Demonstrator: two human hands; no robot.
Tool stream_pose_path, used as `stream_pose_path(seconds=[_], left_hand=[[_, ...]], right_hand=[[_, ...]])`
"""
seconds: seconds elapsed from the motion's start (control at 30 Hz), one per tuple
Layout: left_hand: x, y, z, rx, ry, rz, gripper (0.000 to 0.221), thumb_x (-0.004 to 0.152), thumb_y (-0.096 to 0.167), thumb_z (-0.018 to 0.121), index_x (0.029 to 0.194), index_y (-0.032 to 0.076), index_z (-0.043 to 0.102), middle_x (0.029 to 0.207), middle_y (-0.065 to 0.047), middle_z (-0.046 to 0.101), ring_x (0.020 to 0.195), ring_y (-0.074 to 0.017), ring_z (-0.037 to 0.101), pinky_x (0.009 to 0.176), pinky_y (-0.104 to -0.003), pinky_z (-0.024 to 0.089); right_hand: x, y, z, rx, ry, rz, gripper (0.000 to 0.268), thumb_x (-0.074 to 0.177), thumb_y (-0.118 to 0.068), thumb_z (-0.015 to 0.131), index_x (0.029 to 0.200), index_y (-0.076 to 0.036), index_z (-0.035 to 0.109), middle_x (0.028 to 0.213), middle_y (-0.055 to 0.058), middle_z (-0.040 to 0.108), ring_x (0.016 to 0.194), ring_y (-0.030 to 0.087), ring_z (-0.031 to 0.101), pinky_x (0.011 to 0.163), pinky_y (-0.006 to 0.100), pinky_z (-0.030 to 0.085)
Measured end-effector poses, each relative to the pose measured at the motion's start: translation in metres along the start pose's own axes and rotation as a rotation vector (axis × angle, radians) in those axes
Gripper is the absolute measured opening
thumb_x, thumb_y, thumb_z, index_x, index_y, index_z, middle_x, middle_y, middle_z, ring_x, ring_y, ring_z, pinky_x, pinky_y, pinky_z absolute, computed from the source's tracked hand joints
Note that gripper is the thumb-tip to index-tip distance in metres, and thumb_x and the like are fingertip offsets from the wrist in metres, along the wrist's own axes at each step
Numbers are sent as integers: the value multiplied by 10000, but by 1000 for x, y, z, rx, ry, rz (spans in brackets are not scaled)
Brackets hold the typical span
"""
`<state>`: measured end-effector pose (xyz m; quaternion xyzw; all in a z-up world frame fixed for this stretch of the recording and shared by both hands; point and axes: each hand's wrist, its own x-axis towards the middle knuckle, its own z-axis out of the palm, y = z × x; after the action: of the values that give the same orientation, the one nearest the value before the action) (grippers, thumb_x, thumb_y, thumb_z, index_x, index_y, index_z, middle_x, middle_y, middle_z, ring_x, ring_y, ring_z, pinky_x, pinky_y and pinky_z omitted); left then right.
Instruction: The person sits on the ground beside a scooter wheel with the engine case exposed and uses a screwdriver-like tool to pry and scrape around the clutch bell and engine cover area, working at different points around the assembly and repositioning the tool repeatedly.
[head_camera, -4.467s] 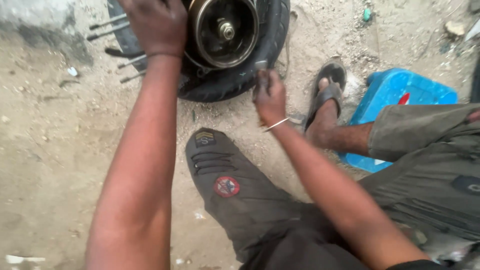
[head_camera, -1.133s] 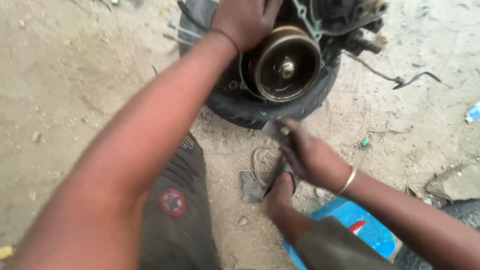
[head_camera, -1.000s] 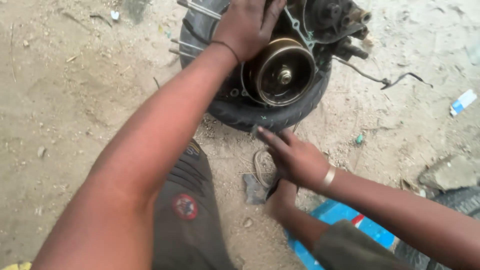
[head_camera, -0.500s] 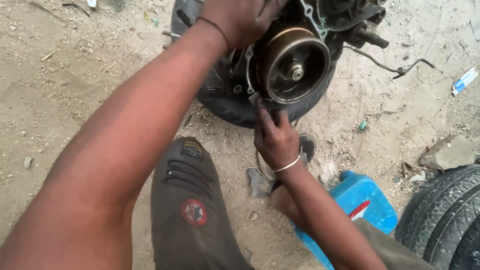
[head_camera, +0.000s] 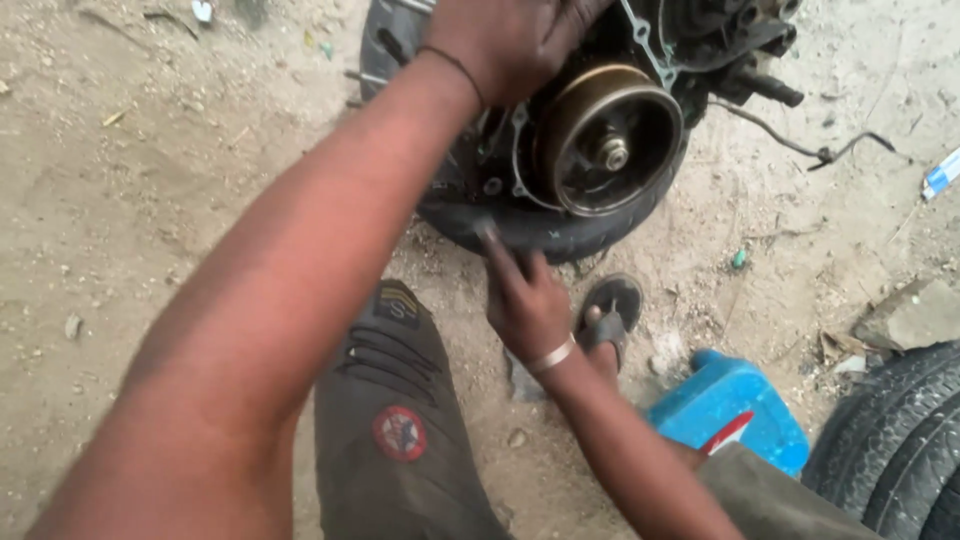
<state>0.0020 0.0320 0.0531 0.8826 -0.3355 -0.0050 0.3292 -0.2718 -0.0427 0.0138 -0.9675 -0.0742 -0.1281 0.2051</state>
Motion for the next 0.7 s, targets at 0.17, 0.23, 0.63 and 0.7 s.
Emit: stream_pose_path(seconds=[0.17, 0.23, 0.63, 0.7], left_hand=[[0, 8, -1, -69, -8, -22, 467, 1078, 457, 448, 987, 116, 755, 718, -110, 729, 577, -256, 692, 496, -384, 542], [-1, 4, -3, -77, -75, -67, 477, 1085, 472, 434, 999, 118, 742, 706, -99, 718, 530, -231, 682, 475, -352, 542], [-2, -6, 17, -66, -81, -16, 410, 1093, 353, 469, 884, 137, 748, 593, -66, 688, 403, -187, 597, 368, -324, 480], [-1, -10, 23, -70, -13, 52, 366, 1084, 301, 497, 892, 136, 762, 618, -81, 698, 431, -193, 622, 381, -336, 501]], right_hand=[[13, 12, -14, 22, 65, 122, 366, 967, -79, 767, 1322, -118, 688, 979, 148, 684, 665, 199, 663, 515, 302, 555], [30, 11, -22, 54, 74, 134, 316, 983, -56, 771, 1289, -90, 701, 1035, 157, 718, 683, 189, 688, 500, 260, 570], [46, 6, -41, -86, 16, 39, 232, 968, -106, 760, 1191, -62, 718, 971, 151, 687, 641, 211, 676, 507, 305, 550], [41, 8, -34, -71, -28, 115, 222, 949, -61, 758, 1166, -17, 740, 876, 158, 674, 540, 161, 624, 389, 280, 495]])
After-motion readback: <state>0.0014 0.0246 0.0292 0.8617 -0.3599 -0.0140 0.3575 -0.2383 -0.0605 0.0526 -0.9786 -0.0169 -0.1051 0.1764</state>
